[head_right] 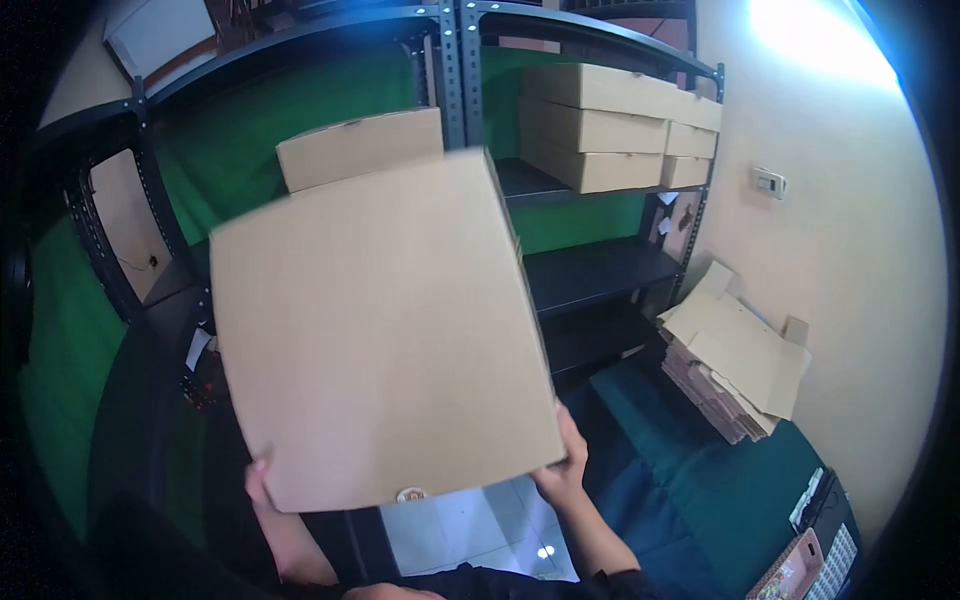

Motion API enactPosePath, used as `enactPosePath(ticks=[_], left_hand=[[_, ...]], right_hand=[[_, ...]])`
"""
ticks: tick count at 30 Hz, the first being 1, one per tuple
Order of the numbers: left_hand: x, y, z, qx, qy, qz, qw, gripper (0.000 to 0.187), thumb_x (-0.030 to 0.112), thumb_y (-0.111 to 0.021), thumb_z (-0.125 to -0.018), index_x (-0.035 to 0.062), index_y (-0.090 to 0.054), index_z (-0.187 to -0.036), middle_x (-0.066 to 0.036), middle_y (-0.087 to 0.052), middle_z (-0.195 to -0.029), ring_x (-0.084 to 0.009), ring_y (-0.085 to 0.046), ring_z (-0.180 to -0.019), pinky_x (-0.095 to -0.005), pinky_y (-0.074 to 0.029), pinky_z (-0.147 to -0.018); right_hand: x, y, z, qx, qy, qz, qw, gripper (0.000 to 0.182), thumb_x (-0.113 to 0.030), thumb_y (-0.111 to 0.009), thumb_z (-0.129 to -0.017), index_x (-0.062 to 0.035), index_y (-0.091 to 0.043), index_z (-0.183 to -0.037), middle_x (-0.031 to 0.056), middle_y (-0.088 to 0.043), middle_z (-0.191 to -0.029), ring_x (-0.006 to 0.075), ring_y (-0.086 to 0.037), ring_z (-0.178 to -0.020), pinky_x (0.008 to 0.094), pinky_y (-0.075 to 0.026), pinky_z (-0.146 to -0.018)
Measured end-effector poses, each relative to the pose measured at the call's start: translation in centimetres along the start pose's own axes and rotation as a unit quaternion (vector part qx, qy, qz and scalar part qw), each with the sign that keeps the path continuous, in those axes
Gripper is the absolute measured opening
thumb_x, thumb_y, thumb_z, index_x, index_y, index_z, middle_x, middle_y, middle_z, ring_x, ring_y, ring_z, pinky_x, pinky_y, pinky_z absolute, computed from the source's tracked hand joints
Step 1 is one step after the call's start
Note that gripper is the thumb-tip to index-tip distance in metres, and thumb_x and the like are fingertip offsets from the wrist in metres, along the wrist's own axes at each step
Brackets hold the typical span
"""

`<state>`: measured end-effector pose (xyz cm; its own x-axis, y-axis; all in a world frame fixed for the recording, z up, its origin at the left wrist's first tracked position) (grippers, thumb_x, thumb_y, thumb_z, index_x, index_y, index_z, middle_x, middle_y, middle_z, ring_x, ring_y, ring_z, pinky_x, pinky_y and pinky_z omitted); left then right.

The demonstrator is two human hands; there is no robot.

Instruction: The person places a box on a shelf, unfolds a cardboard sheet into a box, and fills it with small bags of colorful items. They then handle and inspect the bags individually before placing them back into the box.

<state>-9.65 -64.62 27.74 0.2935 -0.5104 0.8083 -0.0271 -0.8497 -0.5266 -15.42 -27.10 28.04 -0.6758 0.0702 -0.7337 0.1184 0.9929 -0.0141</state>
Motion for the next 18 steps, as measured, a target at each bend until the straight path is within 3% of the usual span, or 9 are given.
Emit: enactPosePath(ticks=[2, 4, 6, 8, 10, 11, 13, 18], left_hand=[[3.4, -0.4, -3.0, -0.138, -0.127, 0.054, 0.981, 0.084, 0.031, -0.074, -0.067, -0.0027, -0.031, -0.13, -0.018, -0.044, -0.124, -0.0289, -0.048, -0.111, -0.0388, -0.04, -0.093], [5.1, -0.3, -4.6, -0.149, -0.16, 0.001, 0.976, 0.085, 0.029, -0.075, -0.065, -0.0026, -0.031, -0.13, -0.018, -0.044, -0.124, -0.0283, -0.048, -0.111, -0.0386, -0.039, -0.093], [9.2, -1.9, -10.0, -0.172, -0.218, -0.096, 0.956, 0.087, 0.026, -0.078, -0.062, -0.0024, -0.031, -0.13, -0.016, -0.045, -0.124, -0.0272, -0.047, -0.112, -0.038, -0.038, -0.094], [13.1, -3.4, -14.9, -0.188, -0.276, -0.193, 0.923, 0.089, 0.022, -0.081, -0.059, -0.0022, -0.032, -0.13, -0.014, -0.045, -0.124, -0.026, -0.046, -0.113, -0.0375, -0.037, -0.095], [12.7, -3.8, -13.7, -0.195, -0.333, -0.289, 0.876, 0.091, 0.018, -0.083, -0.056, -0.002, -0.032, -0.129, -0.013, -0.046, -0.123, -0.0248, -0.045, -0.114, -0.037, -0.035, -0.096], [13.3, -4.7, -14.6, -0.19, -0.338, -0.296, 0.873, 0.091, 0.018, -0.083, -0.056, -0.002, -0.032, -0.129, -0.013, -0.046, -0.123, -0.0248, -0.045, -0.114, -0.037, -0.035, -0.096], [13.6, -6.5, -17.6, -0.087, -0.26, -0.327, 0.904, 0.082, 0.018, -0.079, -0.064, -0.0014, -0.033, -0.129, -0.011, -0.045, -0.124, -0.0231, -0.043, -0.115, -0.0352, -0.034, -0.097], [15.6, -9.8, -23.3, -0.033, -0.302, -0.273, 0.913, 0.069, 0.019, -0.07, -0.074, -0.0007, -0.033, -0.129, -0.011, -0.043, -0.125, -0.0209, -0.04, -0.117, -0.0334, -0.031, -0.098]], right_hand=[[0.5, -1.8, -3.2, 0.03, -0.006, 0.001, 1.0, 0.065, -0.018, -0.067, -0.076, 0.0083, -0.036, -0.126, 0.0187, -0.046, -0.125, 0.0243, -0.045, -0.115, 0.0356, -0.033, -0.096], [-1.6, -3.8, -7.9, 0.037, 0.066, -0.042, 0.996, 0.06, -0.01, -0.061, -0.081, 0.0077, -0.03, -0.13, 0.0191, -0.043, -0.128, 0.0242, -0.043, -0.118, 0.0347, -0.033, -0.097], [-3.5, -5.7, -12.3, 0.095, 0.101, -0.118, 0.983, 0.055, -0.01, -0.058, -0.084, 0.006, -0.031, -0.13, 0.0149, -0.05, -0.12, 0.0198, -0.046, -0.114, 0.0311, -0.034, -0.096], [-5.1, -7.0, -16.4, 0.094, 0.153, -0.173, 0.968, 0.055, 0.002, -0.052, -0.085, 0.0064, -0.025, -0.133, 0.0208, -0.039, -0.131, 0.0245, -0.04, -0.121, 0.0348, -0.031, -0.099], [-4.8, -7.4, -19.6, 0.072, 0.174, -0.164, 0.968, 0.058, 0.001, -0.053, -0.084, 0.0061, -0.024, -0.134, 0.0208, -0.038, -0.132, 0.0248, -0.038, -0.122, 0.0347, -0.031, -0.099], [-4.5, -7.5, -21.2, 0.051, 0.187, -0.158, 0.968, 0.058, 0.002, -0.053, -0.084, 0.0059, -0.024, -0.134, 0.0203, -0.036, -0.134, 0.0248, -0.038, -0.122, 0.0345, -0.031, -0.099], [-3.5, -7.9, -23.4, 0.043, 0.207, -0.175, 0.962, 0.058, 0.002, -0.054, -0.084, 0.0057, -0.024, -0.134, 0.02, -0.035, -0.134, 0.0245, -0.038, -0.122, 0.0349, -0.03, -0.1], [-3.5, -10.2, -30.1, 0.022, 0.266, -0.168, 0.949, 0.061, 0.004, -0.052, -0.083, 0.0044, -0.02, -0.136, 0.0193, -0.035, -0.134, 0.0231, -0.043, -0.118, 0.0329, -0.039, -0.095]])
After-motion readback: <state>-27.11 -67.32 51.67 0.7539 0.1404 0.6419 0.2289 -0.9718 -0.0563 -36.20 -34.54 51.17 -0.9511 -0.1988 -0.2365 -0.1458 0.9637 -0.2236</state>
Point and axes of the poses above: each hand's wrist, its own z-axis away from the middle knuckle, its own y-axis out of the back of the hand, x = y × z, the point moved 6 cm from there along -z, towards the middle knuckle
